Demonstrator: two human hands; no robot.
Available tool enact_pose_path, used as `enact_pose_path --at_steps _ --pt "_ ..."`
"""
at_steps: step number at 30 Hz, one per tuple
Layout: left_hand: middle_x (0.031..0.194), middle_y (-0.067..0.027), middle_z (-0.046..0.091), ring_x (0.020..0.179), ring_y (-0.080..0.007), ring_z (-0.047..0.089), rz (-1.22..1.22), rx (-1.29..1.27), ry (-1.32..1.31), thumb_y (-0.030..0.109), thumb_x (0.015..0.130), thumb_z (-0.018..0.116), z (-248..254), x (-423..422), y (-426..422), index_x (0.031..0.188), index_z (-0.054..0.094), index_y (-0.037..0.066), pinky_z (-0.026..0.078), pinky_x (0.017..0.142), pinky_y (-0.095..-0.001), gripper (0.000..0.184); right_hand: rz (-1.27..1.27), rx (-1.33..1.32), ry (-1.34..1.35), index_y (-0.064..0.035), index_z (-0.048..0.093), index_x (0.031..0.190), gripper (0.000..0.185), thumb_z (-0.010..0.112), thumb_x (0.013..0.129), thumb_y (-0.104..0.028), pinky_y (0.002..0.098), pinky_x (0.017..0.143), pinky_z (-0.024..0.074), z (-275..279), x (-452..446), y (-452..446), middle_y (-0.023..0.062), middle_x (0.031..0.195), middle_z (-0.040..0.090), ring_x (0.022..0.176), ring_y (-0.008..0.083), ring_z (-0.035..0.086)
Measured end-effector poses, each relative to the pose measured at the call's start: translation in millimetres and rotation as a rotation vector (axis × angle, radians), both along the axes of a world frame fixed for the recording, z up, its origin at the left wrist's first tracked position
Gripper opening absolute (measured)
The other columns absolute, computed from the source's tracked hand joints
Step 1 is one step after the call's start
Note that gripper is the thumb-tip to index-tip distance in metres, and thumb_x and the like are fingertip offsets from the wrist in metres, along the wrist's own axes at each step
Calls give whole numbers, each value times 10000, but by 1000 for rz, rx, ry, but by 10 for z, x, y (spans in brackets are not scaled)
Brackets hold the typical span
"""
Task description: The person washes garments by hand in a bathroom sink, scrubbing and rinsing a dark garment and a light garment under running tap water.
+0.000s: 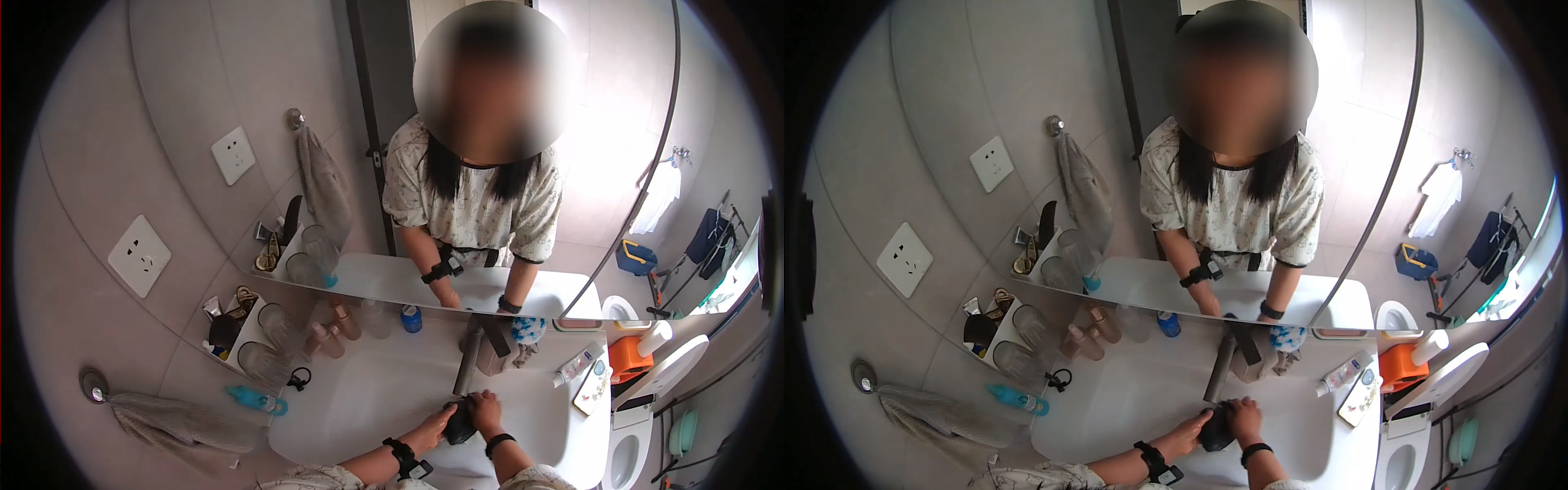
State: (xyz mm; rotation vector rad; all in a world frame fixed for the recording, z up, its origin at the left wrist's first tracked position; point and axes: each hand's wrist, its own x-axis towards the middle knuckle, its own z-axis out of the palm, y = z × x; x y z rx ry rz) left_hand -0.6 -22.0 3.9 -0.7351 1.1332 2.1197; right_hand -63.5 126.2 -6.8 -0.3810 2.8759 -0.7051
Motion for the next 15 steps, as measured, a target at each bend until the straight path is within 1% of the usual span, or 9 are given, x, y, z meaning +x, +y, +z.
enact_pose_path --at_steps 1,3,4,5,7,8,9,12,15 --pt "1238 -30 490 1138 -152 438 3 5 0 535 810 520 14 -6 -49 1258 426 147 308 981 -399 600 -19 185 -24 -123 571 1025 317 580 729 -237 452 824 420 -68 -47 144 117 1057 539 1019 346 480" --pt "1351 -46 371 1241 -184 336 145 65 -106 608 785 502 -30 -21 -209 1292 383 179 237 1017 -444 675 -525 -138 124 -108 530 1097 423 609 721 -285 452 865 392 -264 45 303 138 1095 512 1054 368 441" --pt "1403 -60 278 1286 -229 272 148 -5 -164 657 779 455 -156 10 -276 1314 353 189 197 1029 -498 718 -437 -139 9 -93 507 1124 474 621 722 -316 447 866 397 -410 70 266 152 1111 516 1052 374 455" --pt "1403 -60 278 1286 -229 272 143 -2 -164 657 779 455 -198 24 -297 1314 353 189 197 1029 -498 718 -349 -143 -102 -77 484 1150 527 633 724 -348 442 867 401 -587 46 168 166 1126 521 1050 379 469" --pt "1370 -85 331 1274 -247 301 270 -26 -305 678 772 436 -271 48 -282 1330 337 169 209 1026 -519 762 -125 -482 -396 -68 511 1120 530 609 746 -429 436 854 413 -843 170 -196 200 1088 562 1025 361 523" --pt "1301 -110 423 1192 -255 419 236 223 -253 677 776 427 -866 18 -379 1324 347 144 322 984 -477 769 -1 -446 -484 -69 534 1081 513 593 750 -456 434 832 430 -594 256 -443 212 1027 587 977 357 555" --pt "1196 -112 515 1049 -249 539 287 256 -147 631 808 421 -1417 27 -481 1265 402 96 438 886 -392 704 127 -412 -568 -70 557 1041 504 577 753 -482 432 809 446 -336 320 -675 224 966 611 928 353 587" --pt "1196 -112 514 1045 -235 539 224 512 38 602 817 433 -1254 -3 -519 1249 412 87 442 879 -375 672 46 -290 -421 -69 590 935 471 551 760 -504 451 747 466 522 555 -975 218 839 625 833 373 602" --pt "1196 -111 513 1041 -222 539 206 356 11 573 825 446 -974 7 -380 1232 423 78 445 873 -358 641 82 -215 -298 -55 591 867 427 556 765 -468 460 691 474 580 552 -996 201 794 626 775 385 600"
